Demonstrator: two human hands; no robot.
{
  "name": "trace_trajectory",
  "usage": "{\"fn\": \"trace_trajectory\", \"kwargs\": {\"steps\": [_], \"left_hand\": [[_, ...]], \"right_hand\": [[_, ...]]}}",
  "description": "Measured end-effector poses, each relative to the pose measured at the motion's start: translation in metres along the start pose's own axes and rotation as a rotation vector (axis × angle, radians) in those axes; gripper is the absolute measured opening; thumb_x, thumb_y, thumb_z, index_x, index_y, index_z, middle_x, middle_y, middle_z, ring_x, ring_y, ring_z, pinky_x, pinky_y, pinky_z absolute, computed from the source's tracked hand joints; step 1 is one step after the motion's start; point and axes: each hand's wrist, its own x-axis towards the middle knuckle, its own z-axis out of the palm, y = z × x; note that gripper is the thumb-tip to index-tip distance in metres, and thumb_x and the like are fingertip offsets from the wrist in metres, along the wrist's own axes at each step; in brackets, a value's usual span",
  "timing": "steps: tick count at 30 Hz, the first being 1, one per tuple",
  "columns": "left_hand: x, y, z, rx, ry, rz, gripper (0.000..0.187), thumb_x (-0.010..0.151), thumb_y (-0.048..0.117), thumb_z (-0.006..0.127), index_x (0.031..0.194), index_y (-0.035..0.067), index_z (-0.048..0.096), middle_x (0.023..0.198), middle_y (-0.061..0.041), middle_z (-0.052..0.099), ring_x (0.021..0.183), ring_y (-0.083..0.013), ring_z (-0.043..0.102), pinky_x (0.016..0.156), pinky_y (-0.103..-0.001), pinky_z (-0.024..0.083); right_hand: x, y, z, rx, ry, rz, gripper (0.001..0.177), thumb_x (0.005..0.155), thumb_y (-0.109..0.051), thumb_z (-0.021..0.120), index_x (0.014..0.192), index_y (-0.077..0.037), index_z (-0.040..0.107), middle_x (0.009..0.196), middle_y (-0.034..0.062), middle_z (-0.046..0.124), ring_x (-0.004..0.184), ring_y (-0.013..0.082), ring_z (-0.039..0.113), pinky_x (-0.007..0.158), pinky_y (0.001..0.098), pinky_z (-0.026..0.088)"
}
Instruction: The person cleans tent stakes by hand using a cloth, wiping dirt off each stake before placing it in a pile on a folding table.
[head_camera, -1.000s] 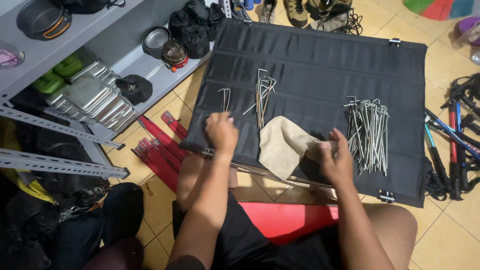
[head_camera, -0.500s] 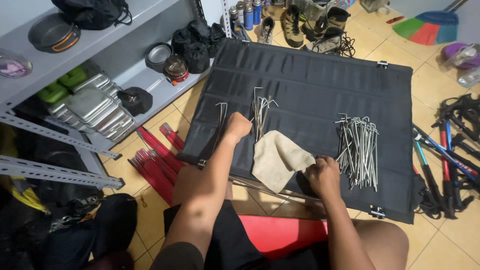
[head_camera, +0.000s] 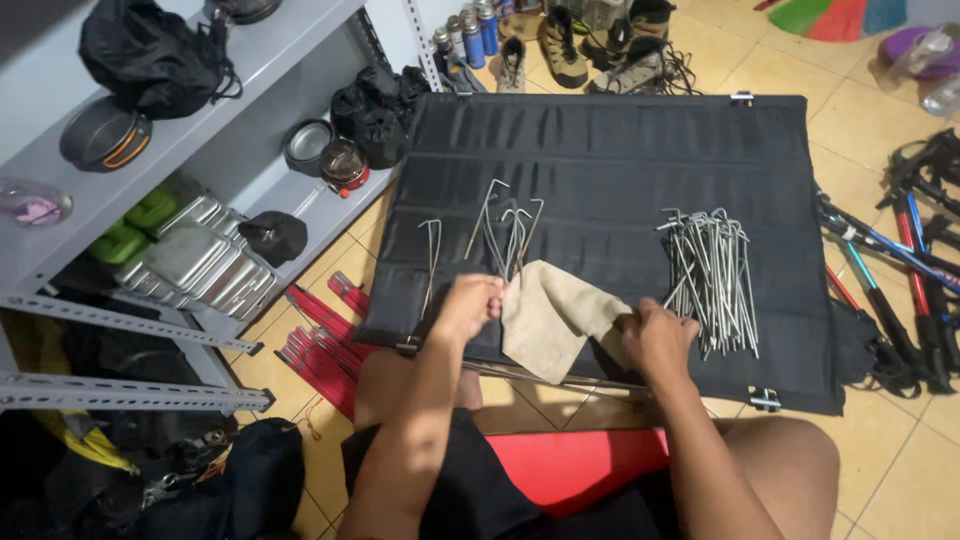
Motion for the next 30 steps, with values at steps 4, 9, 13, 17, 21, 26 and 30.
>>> {"fn": "trace_trajectory", "kwargs": {"steps": [4, 9, 13, 17, 21, 26, 30], "left_hand": [[-0.039, 0.005, 0.025, -0.459, -0.264, -0.179, 0.008, 0.093, 0.006, 0.050, 0.095, 0.002, 0.056, 0.072, -0.001, 0.050, 0.057, -0.0072, 0.047, 0.047, -0.013, 0.035], [-0.066, 0.012, 0.059, -0.780, -0.386, -0.144, 0.008, 0.095, 0.010, 0.054, 0.099, 0.004, 0.058, 0.076, -0.002, 0.052, 0.064, -0.0104, 0.048, 0.054, -0.019, 0.036], [-0.095, 0.011, 0.073, -0.284, -0.244, 0.054, 0.011, 0.098, 0.009, 0.049, 0.098, 0.003, 0.057, 0.075, -0.007, 0.057, 0.060, -0.0125, 0.053, 0.051, -0.021, 0.043], [-0.103, -0.016, 0.078, 0.295, -0.131, 0.284, 0.009, 0.095, 0.014, 0.051, 0.090, 0.010, 0.057, 0.061, -0.004, 0.060, 0.052, -0.0168, 0.058, 0.047, -0.025, 0.045], [-0.142, -0.009, 0.087, 0.780, -0.042, 0.367, 0.007, 0.093, 0.018, 0.047, 0.094, 0.016, 0.054, 0.084, -0.012, 0.067, 0.087, -0.0374, 0.066, 0.075, -0.044, 0.052], [-0.181, -0.010, 0.084, 0.889, -0.169, 0.415, 0.007, 0.087, 0.012, 0.051, 0.090, 0.015, 0.058, 0.076, -0.016, 0.066, 0.083, -0.0400, 0.066, 0.072, -0.047, 0.051], [-0.178, -0.018, 0.086, 0.684, -0.179, 0.541, 0.009, 0.088, 0.008, 0.052, 0.083, 0.013, 0.058, 0.066, -0.014, 0.063, 0.073, -0.0385, 0.066, 0.067, -0.042, 0.052]], "right_hand": [[-0.011, -0.020, -0.028, 0.306, 0.038, 0.055, 0.019, 0.089, -0.025, 0.054, 0.097, -0.011, 0.065, 0.090, 0.0163, 0.069, 0.097, 0.0376, 0.064, 0.090, 0.0508, 0.039], [-0.010, -0.027, -0.033, 0.713, 0.220, -0.024, 0.016, 0.091, -0.018, 0.056, 0.093, -0.002, 0.058, 0.099, 0.0253, 0.060, 0.104, 0.0482, 0.055, 0.090, 0.0521, 0.042], [-0.025, -0.033, -0.039, 1.008, 0.241, 0.132, 0.010, 0.098, -0.011, 0.049, 0.101, -0.005, 0.056, 0.081, 0.0111, 0.055, 0.078, 0.0233, 0.053, 0.074, 0.0398, 0.043], [-0.035, -0.051, -0.027, 1.104, 0.162, -0.018, 0.018, 0.087, -0.002, 0.058, 0.103, -0.006, 0.053, 0.087, 0.0108, 0.052, 0.082, 0.0248, 0.054, 0.075, 0.0389, 0.046], [-0.047, -0.080, 0.001, 1.332, 0.240, 0.008, 0.037, 0.072, 0.009, 0.069, 0.100, -0.002, 0.047, 0.077, 0.0062, 0.056, 0.072, 0.0172, 0.058, 0.065, 0.0279, 0.048], [-0.021, -0.059, -0.041, 1.204, 0.453, 0.084, 0.035, 0.066, 0.006, 0.072, 0.095, -0.006, 0.058, 0.079, 0.0118, 0.059, 0.073, 0.0234, 0.058, 0.068, 0.0331, 0.047], [-0.037, -0.051, -0.027, 1.200, 0.383, -0.048, 0.033, 0.062, 0.014, 0.070, 0.085, -0.006, 0.058, 0.079, 0.0084, 0.058, 0.080, 0.0203, 0.060, 0.077, 0.0320, 0.048]]}}
